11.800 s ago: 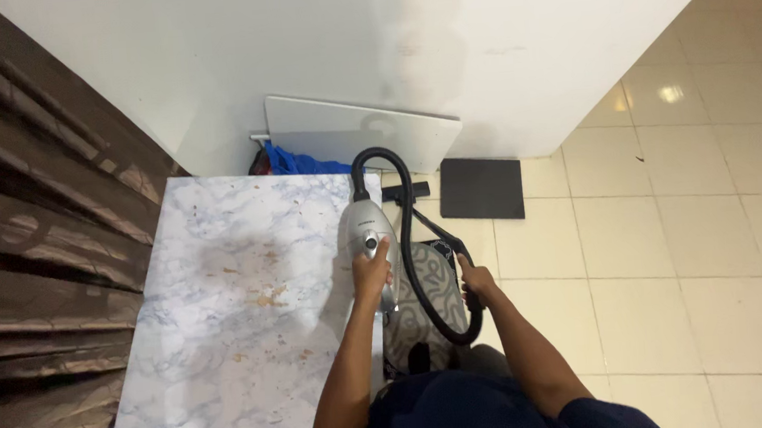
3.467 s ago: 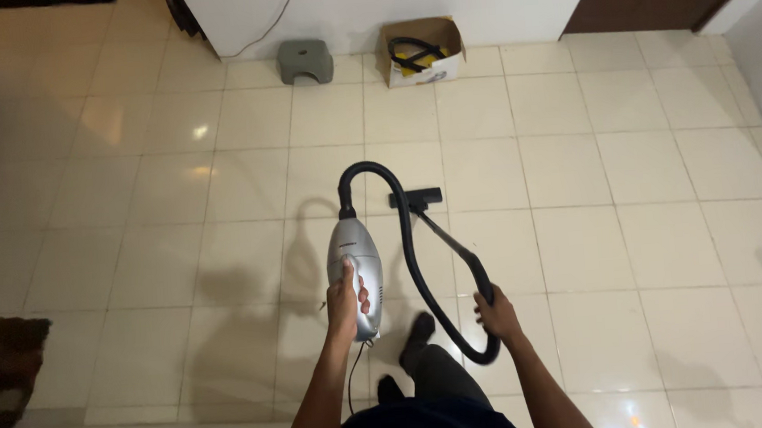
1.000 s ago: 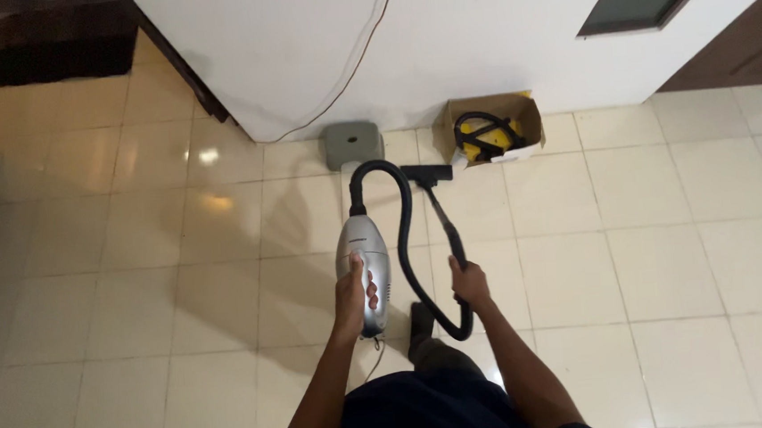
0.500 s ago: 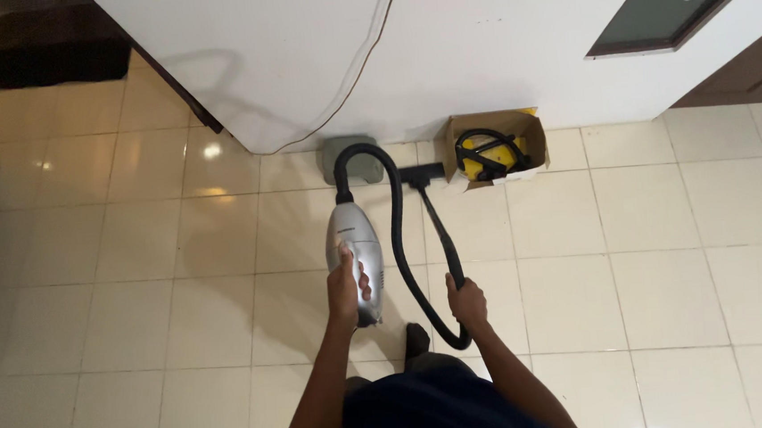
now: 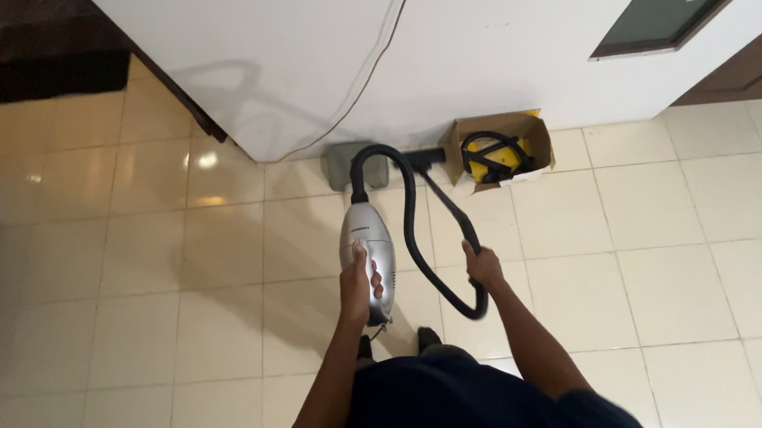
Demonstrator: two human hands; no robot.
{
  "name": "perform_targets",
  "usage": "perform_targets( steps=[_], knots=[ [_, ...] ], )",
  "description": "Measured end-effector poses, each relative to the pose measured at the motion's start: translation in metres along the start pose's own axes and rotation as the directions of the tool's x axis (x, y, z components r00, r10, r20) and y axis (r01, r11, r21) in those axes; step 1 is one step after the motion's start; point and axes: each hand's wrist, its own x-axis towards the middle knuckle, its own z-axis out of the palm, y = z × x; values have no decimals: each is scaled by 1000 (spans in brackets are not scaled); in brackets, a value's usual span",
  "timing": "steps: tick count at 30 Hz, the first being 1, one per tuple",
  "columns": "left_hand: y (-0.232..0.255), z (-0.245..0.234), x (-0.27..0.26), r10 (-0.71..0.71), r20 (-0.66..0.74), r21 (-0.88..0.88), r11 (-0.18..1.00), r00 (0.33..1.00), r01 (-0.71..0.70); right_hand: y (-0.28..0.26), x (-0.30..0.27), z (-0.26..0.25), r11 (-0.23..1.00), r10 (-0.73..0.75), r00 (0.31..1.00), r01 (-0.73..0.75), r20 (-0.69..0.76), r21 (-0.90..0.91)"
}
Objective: The person uses a handheld vacuum cleaner to clean a tiled floor in a room. They move the vacuum nozzle back and forth across the floor, covering areas near a door, a cardboard box, and a blue plastic chair. The person also vacuums a patterned mat placed on the floor.
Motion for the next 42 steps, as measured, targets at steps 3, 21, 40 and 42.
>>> perform_targets(
  steps=[3,21,40,42],
  knots=[
    [19,-18,1,35,23,24,999,999,-36,6,-42,5,995,59,998,-60,-17,-84],
    [-4,-101,5,-59,230,36,998,971,52,42,-135,97,933,84,960,-170,-269,-316],
    [-122,14,-133,-1,242,-52,999,970,14,190,-192,-24,946,156,925,-241,-346,-218],
    [-136,41,-145,10,227,-55,998,974,2,196,-185,-43,945,118,930,-213,-348,-248]
  ],
)
